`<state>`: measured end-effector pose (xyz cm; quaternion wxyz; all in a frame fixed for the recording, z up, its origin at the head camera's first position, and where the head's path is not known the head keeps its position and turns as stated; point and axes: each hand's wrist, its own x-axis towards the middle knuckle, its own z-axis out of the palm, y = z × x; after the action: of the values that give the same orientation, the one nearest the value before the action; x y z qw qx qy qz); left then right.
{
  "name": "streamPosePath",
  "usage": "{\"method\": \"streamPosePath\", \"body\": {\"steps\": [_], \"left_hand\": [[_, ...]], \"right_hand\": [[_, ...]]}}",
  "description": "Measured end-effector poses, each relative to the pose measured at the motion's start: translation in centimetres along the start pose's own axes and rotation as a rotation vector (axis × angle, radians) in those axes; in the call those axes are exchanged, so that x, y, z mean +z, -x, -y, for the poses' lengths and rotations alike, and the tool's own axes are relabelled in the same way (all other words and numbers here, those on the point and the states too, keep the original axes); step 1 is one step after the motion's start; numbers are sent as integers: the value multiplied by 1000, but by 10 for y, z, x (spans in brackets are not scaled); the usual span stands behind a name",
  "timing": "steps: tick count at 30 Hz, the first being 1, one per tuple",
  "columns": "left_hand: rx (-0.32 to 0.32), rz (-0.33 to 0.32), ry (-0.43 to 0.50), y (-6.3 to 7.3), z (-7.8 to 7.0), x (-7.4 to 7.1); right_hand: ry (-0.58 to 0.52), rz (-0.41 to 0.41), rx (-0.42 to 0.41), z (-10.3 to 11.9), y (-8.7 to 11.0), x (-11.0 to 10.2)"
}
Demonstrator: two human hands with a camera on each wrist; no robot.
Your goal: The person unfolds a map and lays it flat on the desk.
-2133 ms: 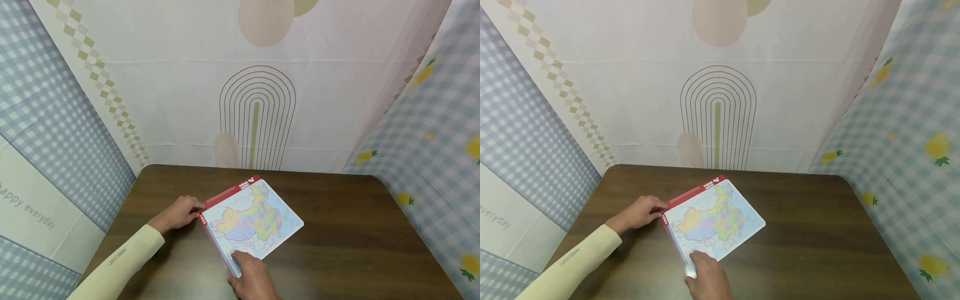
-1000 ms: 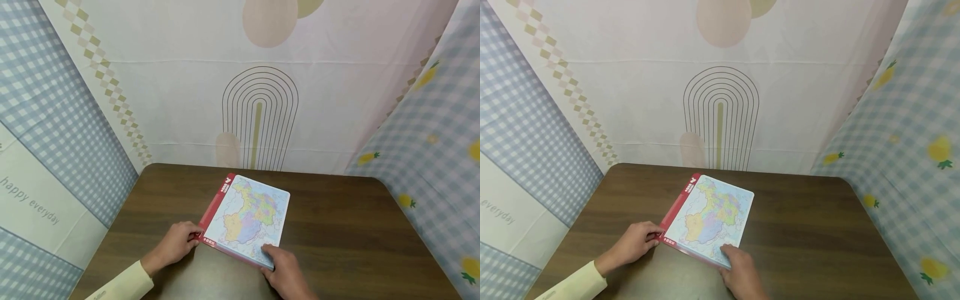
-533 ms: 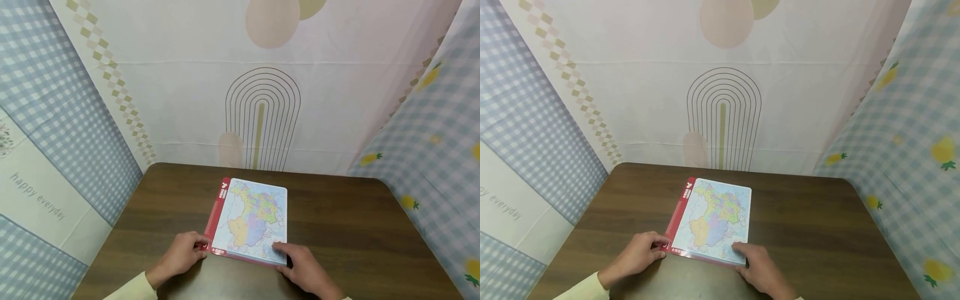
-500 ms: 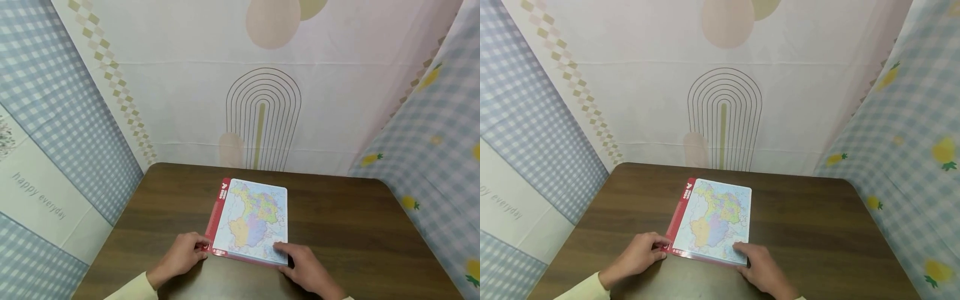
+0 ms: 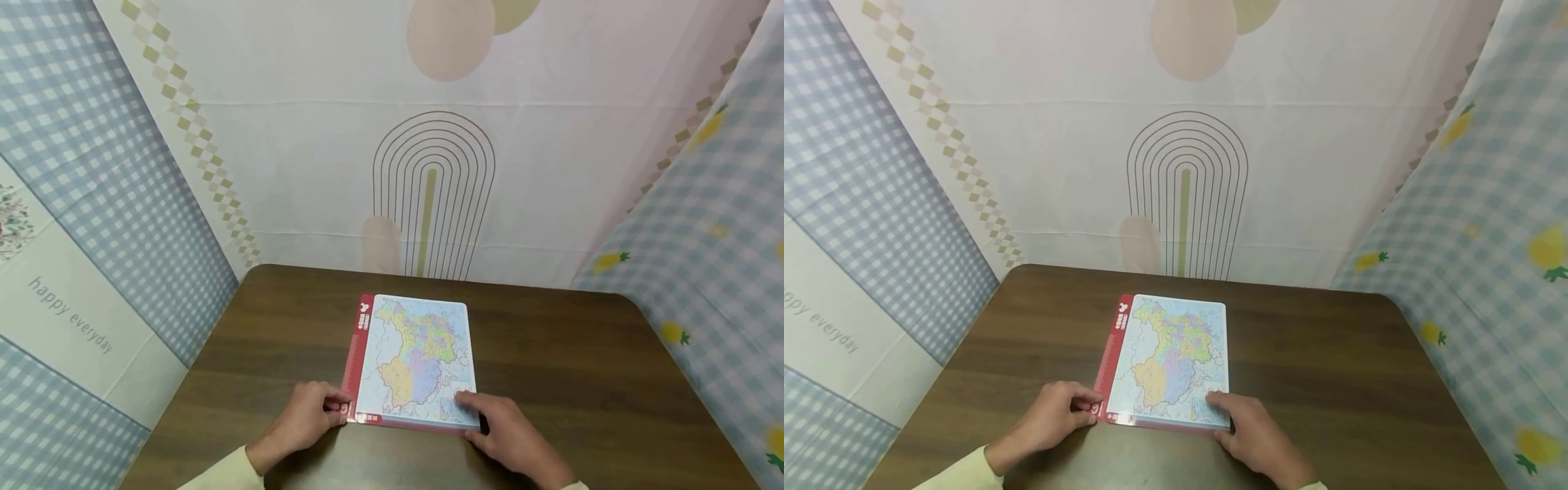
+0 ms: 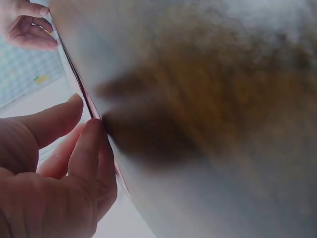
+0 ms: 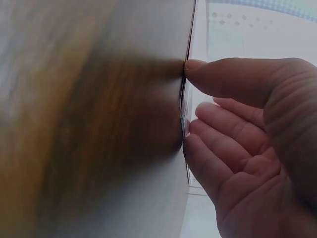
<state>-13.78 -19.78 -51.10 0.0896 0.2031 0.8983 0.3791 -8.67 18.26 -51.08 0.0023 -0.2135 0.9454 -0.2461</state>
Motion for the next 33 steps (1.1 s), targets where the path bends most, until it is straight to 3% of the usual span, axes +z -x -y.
{"method": "streamPosePath", "body": {"steps": [14,21,33], "left_hand": [[-9,-16,-27,-7,-2,2],[-25,11,-3,-7,-3,3],[5,1,-6,-6,-4,3]], "right_hand": [[10,43,-25,21,-17,12],[39,63,-78,34,-29,19],[49,146,-137,66,-67,33]]}}
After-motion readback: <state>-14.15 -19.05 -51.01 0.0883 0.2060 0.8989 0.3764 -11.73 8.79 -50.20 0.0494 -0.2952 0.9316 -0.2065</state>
